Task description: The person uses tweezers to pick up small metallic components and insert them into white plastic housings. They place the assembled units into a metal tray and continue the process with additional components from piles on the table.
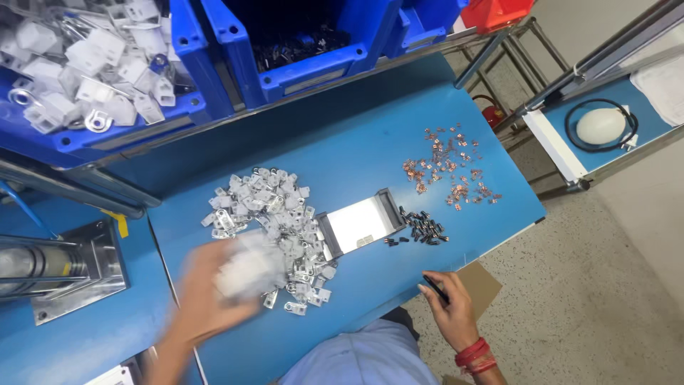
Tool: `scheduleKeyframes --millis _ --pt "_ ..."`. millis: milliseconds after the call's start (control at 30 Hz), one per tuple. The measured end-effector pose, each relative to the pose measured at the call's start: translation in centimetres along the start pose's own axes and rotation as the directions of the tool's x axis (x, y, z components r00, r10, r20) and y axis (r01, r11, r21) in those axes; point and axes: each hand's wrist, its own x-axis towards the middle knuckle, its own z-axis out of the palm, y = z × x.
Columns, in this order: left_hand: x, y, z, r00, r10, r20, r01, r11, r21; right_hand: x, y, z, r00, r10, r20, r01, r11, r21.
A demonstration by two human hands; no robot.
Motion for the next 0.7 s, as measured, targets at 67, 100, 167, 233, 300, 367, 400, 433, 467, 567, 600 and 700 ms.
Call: scheduleKeyframes --millis 67,100,167,233,300,367,400,433,467,567,600,700 --pt "5.0 4.8 7.6 0.955 0.028 0.294 0.050 0.965 -0.256 0.3 0.2 -0.1 0.998 -0.062 0.016 0.062 0.998 -0.007" --pt "7.9 6.7 11.5 0.864 0.019 0.503 -0.002 0.999 -0.033 0.9 0.3 0.1 0.997 -0.076 0.014 0.076 0.997 0.001" --pt "12.2 9.0 17.4 0.841 0.145 0.521 -0.173 0.985 0.005 1.6 0.6 0.0 0.994 -0.108 0.019 0.108 0.994 0.016" --pt "14.4 9.2 20.4 0.823 0.141 0.550 -0.198 0.979 0.046 2.5 1.0 -0.5 0.999 0.008 0.052 -0.008 1.000 -0.002" --pt "15.0 8.2 21.6 0.843 0.148 0.517 -0.198 0.979 0.042 3.7 1.6 -1.1 0.993 0.090 0.073 -0.089 0.996 -0.013" --pt "14.5 7.3 22.3 0.829 0.045 0.557 -0.100 0.993 0.068 4.3 2.5 -1.8 0.985 0.156 0.078 -0.155 0.988 -0.025" --pt "13.8 7.0 22.4 0.814 -0.012 0.580 -0.047 0.995 0.088 4.6 3.0 -1.9 0.992 0.102 0.075 -0.103 0.995 -0.001" --pt "13.4 6.8 22.2 0.815 -0.023 0.579 -0.044 0.994 0.100 5.0 3.4 -1.9 0.996 0.049 0.071 -0.050 0.998 0.022" --pt "13.5 6.9 22.3 0.824 -0.036 0.566 -0.035 0.993 0.113 5.9 4.0 -2.1 0.997 -0.019 0.069 0.016 0.999 0.043" --pt "14.5 7.9 21.9 0.819 -0.086 0.567 -0.019 0.984 0.177 8.0 5.0 -1.9 0.984 -0.047 0.173 0.037 0.997 0.063" --pt "14.7 8.3 21.3 0.813 -0.112 0.571 -0.013 0.978 0.210 8.8 5.2 -1.7 0.977 -0.098 0.191 0.091 0.995 0.046" --pt "14.8 9.6 19.8 0.824 -0.168 0.540 0.056 0.974 0.218 10.8 5.6 -0.7 0.945 -0.150 0.291 0.173 0.983 -0.054"
